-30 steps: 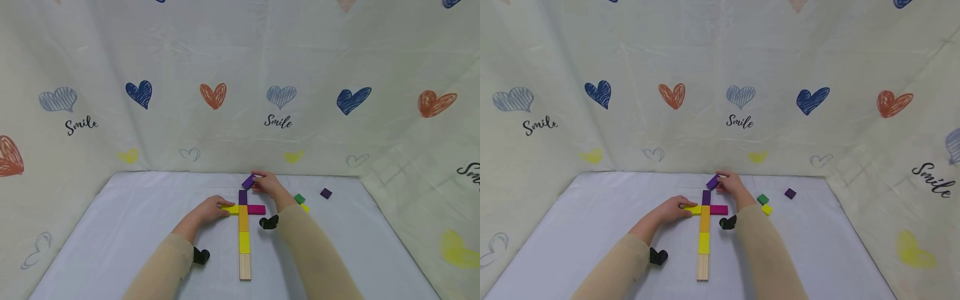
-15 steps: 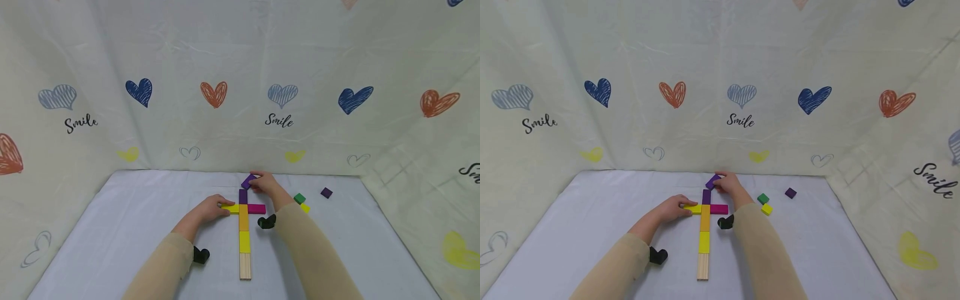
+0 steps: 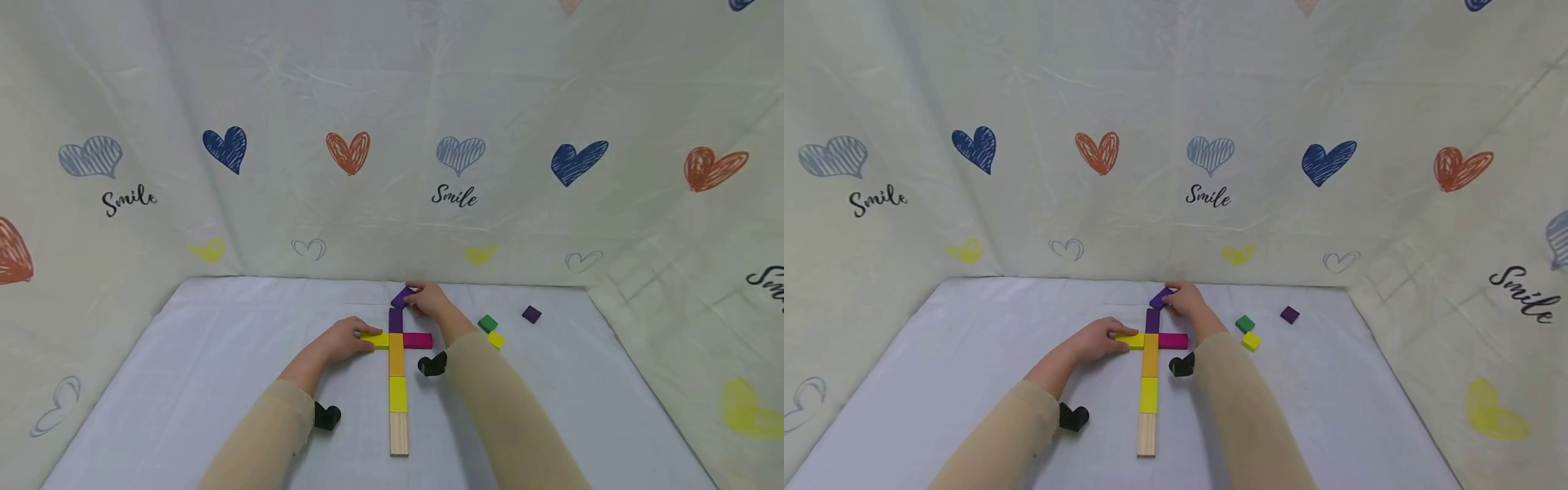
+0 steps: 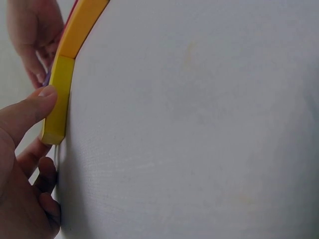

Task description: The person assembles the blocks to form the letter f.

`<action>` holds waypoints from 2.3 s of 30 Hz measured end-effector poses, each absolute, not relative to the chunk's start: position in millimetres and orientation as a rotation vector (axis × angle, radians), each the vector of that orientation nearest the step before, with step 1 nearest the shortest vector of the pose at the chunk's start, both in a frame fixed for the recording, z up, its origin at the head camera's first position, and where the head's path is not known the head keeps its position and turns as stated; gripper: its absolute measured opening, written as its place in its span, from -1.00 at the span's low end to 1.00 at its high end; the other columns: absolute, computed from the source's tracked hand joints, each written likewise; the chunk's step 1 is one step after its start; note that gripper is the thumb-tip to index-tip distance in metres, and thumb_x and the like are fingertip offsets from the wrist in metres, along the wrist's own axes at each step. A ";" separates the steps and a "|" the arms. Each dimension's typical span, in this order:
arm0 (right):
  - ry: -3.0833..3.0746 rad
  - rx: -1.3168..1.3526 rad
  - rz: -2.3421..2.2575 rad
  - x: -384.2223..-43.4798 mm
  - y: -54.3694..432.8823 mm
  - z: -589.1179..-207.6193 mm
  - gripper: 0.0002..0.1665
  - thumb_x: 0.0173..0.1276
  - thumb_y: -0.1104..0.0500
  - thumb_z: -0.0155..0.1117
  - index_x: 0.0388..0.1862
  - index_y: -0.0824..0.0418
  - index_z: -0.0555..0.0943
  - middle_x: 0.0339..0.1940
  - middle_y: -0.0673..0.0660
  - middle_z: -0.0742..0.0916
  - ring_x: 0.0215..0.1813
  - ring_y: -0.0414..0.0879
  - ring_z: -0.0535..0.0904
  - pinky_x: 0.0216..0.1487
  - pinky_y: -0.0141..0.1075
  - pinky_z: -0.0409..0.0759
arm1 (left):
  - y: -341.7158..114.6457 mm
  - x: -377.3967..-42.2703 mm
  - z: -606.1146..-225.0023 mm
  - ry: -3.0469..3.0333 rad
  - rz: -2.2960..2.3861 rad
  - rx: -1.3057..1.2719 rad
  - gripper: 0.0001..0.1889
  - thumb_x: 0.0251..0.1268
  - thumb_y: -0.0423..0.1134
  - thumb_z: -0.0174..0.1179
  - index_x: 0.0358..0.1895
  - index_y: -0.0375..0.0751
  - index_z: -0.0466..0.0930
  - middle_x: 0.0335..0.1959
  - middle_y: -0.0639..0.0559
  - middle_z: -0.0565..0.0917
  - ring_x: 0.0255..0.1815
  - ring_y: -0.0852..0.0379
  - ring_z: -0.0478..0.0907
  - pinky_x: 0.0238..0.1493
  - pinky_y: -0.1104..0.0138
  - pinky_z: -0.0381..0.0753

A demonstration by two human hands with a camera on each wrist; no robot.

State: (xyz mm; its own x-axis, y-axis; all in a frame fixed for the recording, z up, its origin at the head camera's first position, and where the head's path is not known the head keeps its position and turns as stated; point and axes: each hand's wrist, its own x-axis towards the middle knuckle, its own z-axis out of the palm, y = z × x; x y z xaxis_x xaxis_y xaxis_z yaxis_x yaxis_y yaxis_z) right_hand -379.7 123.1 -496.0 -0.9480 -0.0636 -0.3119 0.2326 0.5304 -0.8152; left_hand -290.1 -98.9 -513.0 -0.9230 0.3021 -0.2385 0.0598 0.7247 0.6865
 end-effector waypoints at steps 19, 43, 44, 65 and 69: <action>2.519 0.111 -1.310 -376.4 123.5 -493.9 -0.43 0.46 0.15 0.24 0.43 0.07 0.44 0.00 0.20 0.59 -0.33 -0.07 0.48 -0.33 -0.36 0.49 | -98.0 -288.0 -511.1 2.591 1.027 0.263 -0.66 0.31 -0.09 0.32 0.14 0.29 0.69 0.16 0.06 0.57 0.29 -0.07 0.39 0.34 -0.07 0.36; 2.727 -0.117 -1.184 -348.5 163.3 -471.5 -0.45 0.41 0.02 0.29 0.37 0.03 0.52 0.19 0.20 0.59 0.04 0.08 0.51 0.01 -0.13 0.59 | -94.6 -284.8 -507.6 2.607 1.015 0.237 -0.66 0.32 -0.13 0.31 0.13 0.26 0.69 0.21 0.03 0.56 0.33 -0.11 0.37 0.37 -0.09 0.31; 2.734 -0.130 -1.174 -345.8 167.0 -469.0 -0.44 0.41 0.02 0.29 0.37 0.04 0.52 0.18 0.20 0.59 0.06 0.10 0.50 0.02 -0.11 0.58 | -94.4 -284.3 -507.5 2.610 1.017 0.235 -0.66 0.31 -0.13 0.31 0.13 0.26 0.69 0.22 0.03 0.56 0.33 -0.11 0.37 0.37 -0.09 0.31; 2.771 -0.042 -0.986 -304.9 285.4 -456.7 -0.39 0.43 -0.05 0.26 0.39 0.13 0.48 0.26 0.29 0.54 0.30 0.26 0.32 0.21 0.12 0.41 | -93.8 -284.5 -509.6 2.621 1.020 0.240 -0.67 0.30 -0.15 0.32 0.11 0.25 0.70 0.23 0.01 0.56 0.34 -0.14 0.36 0.38 -0.11 0.28; 2.764 -0.023 -0.961 -305.5 292.4 -463.1 -0.41 0.42 -0.01 0.28 0.37 0.15 0.50 0.24 0.31 0.55 0.27 0.27 0.35 0.18 0.12 0.43 | -95.1 -283.1 -509.3 2.614 1.040 0.226 -0.67 0.30 -0.15 0.32 0.11 0.26 0.71 0.21 0.02 0.56 0.33 -0.13 0.37 0.37 -0.11 0.30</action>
State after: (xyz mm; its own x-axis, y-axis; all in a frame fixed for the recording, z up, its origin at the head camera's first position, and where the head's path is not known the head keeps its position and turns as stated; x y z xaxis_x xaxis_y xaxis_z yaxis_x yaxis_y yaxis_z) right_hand -305.5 292.4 -463.1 -0.9768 -0.0848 -0.1966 0.0556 0.7865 -0.6151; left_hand -283.1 -95.1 -509.3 -0.9370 0.2604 -0.2327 0.0293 0.7227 0.6905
